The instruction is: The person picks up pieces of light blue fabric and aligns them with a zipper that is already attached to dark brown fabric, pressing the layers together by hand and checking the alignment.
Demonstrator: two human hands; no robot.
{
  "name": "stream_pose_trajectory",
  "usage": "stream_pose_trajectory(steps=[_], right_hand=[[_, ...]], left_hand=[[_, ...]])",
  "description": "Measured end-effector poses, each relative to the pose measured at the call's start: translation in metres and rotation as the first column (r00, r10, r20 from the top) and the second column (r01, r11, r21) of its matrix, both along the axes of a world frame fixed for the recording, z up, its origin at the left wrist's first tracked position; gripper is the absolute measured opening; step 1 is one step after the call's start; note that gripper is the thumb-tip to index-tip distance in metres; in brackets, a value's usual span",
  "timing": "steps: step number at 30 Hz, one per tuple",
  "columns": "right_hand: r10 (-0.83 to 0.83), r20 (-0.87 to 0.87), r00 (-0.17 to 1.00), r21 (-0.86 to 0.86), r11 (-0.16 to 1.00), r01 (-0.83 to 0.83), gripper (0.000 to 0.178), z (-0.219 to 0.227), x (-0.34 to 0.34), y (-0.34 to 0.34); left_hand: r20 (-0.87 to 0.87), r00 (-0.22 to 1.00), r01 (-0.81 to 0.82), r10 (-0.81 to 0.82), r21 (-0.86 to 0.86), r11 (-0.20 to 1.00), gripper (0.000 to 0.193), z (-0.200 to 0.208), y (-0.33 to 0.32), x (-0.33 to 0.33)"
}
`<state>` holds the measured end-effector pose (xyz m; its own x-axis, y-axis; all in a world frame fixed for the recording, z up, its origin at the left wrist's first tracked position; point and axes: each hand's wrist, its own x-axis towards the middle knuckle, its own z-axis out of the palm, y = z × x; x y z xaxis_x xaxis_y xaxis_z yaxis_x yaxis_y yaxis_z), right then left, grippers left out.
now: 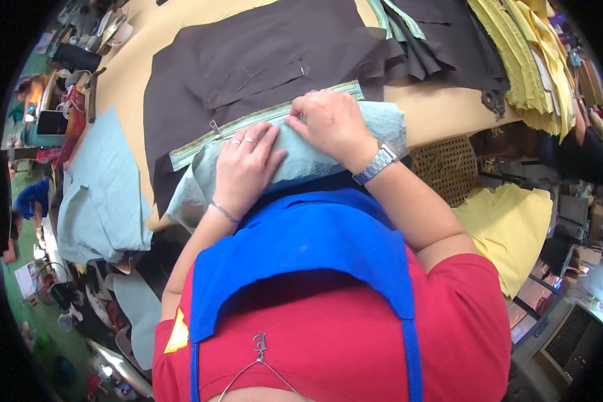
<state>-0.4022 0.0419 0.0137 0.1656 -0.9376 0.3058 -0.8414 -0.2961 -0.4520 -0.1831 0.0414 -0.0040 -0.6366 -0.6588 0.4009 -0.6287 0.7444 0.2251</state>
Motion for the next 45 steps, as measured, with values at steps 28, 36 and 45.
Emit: stream_pose_trajectory(steps=[28, 36, 45], right_hand=[[-0.143, 0.032, 0.989, 0.028, 0.989, 0.143, 0.018, -0.003, -0.039, 0.009], [-0.159, 0.008, 0.987, 0.07, 0.985, 0.158, 0.014, -0.001, -0.038, 0.008], [-0.112, -0.2, 0.973, -0.192, 0.979, 0.073, 0.008, 0.019, -0.043, 0.023]], left_hand=[[0.249, 0.966, -0.082, 0.071, 0.035, 0.996, 0.093, 0.005, 0.012, -0.018], [0.239, 0.971, -0.033, 0.024, 0.036, 0.999, 0.095, 0.001, 0.012, -0.031], [0.281, 0.958, 0.037, -0.051, 0.055, 0.998, 0.102, 0.004, 0.01, -0.053]])
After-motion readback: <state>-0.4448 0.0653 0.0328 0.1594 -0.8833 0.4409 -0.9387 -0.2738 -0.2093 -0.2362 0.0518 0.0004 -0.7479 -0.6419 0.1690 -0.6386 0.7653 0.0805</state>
